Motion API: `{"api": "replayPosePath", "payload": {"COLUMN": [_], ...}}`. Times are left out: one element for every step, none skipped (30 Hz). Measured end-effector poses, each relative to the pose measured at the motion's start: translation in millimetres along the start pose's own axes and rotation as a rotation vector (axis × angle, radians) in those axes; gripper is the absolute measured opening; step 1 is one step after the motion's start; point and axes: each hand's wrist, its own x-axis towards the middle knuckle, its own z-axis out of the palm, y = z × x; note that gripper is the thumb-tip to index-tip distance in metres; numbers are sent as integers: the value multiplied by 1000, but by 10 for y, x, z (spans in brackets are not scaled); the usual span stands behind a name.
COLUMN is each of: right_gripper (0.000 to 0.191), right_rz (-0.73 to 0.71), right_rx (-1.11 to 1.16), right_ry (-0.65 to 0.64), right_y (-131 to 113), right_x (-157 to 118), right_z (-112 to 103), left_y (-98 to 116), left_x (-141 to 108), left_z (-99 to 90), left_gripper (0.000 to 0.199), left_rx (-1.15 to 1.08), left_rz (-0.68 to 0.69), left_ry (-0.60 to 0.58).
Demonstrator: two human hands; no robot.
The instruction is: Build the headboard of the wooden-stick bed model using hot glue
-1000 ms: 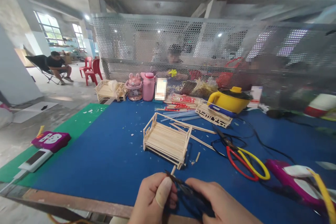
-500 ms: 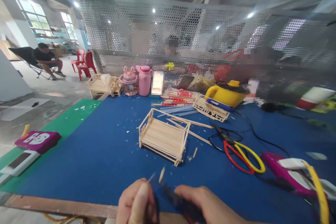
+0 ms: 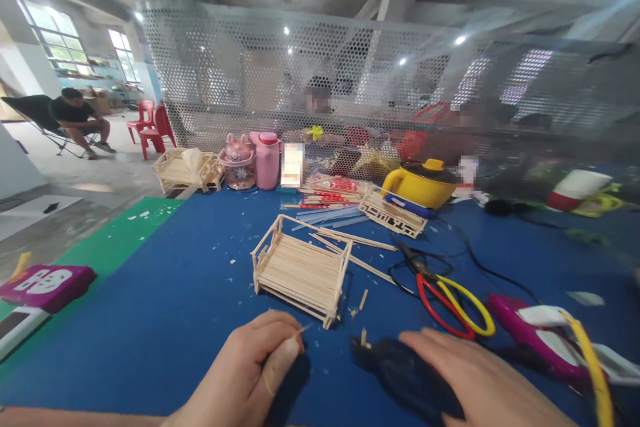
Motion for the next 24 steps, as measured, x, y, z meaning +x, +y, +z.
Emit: {"api": "replayPosePath", "payload": {"right_gripper": [70, 72, 73, 74, 75, 76, 77, 78, 79, 80, 81, 82, 82, 83, 83, 83, 84, 84, 83, 83, 83, 83, 83, 84], "right_rz": [22, 38, 39, 33, 23, 12, -3, -21, -36, -49, -60, -66, -69, -71, -73, -78, -88, -101, -115, -130, -142, -151, -159, -165], "right_rx": [-48, -87, -115, -136, -151, -160, -163, -161, -157, -151, -147, -147, -150, -155, -160, -164, -167, -166, -161, -152, -140, -127, -113, -100], "right_ry": [14, 30, 41, 48, 55, 66, 80, 98, 118, 135, 150, 163, 173, 183, 192, 198, 204, 209, 212, 213, 213, 211, 210, 208], "right_y": [48, 81, 99, 103, 94, 77, 54, 29, 4, -20, -40, -57, -70, -81, -90, -97, -105, -113, -123, -137, -154, -172, -191, -209], "right_x": [28, 68, 117, 171, 227, 278, 323, 360, 388, 409, 423, 435, 445, 453, 461, 468, 472, 474, 473, 468, 459, 448, 435, 420], "right_z": [-7, -11, -10, -7, -2, 4, 8, 10, 12, 12, 13, 16, 20, 26, 34, 43, 52, 60, 66, 70, 73, 75, 77, 80], "left_y": [34, 63, 82, 90, 87, 74, 53, 27, -3, -35, -66, -96, -123, -145, -162, -171, -171, -162, -147, -127, -104, -83, -64, -50], "left_x": [45, 93, 141, 189, 237, 284, 332, 379, 426, 470, 511, 544, 568, 582, 584, 578, 567, 556, 551, 555, 570, 594, 626, 660], "left_z": [-33, -51, -57, -54, -45, -36, -30, -30, -38, -51, -69, -88, -103, -111, -109, -96, -69, -32, 14, 65, 118, 168, 213, 250], "left_gripper": [32, 32, 32, 33, 32, 32, 31, 31, 31, 32, 33, 34, 35, 35, 34, 33, 33, 33, 34, 35, 35, 35, 34, 33], "left_rx": [58, 97, 126, 149, 169, 189, 209, 230, 250, 271, 294, 320, 354, 394, 437, 475, 504, 522, 525, 522, 519, 528, 552, 588], "left_rz": [41, 57, 62, 55, 50, 50, 53, 58, 63, 67, 71, 75, 80, 93, 119, 157, 198, 232, 252, 249, 227, 202, 180, 164], "left_ry": [-110, -188, -239, -265, -271, -267, -259, -246, -227, -205, -182, -152, -100, -28, 53, 121, 164, 165, 128, 69, 16, -30, -72, -112]}}
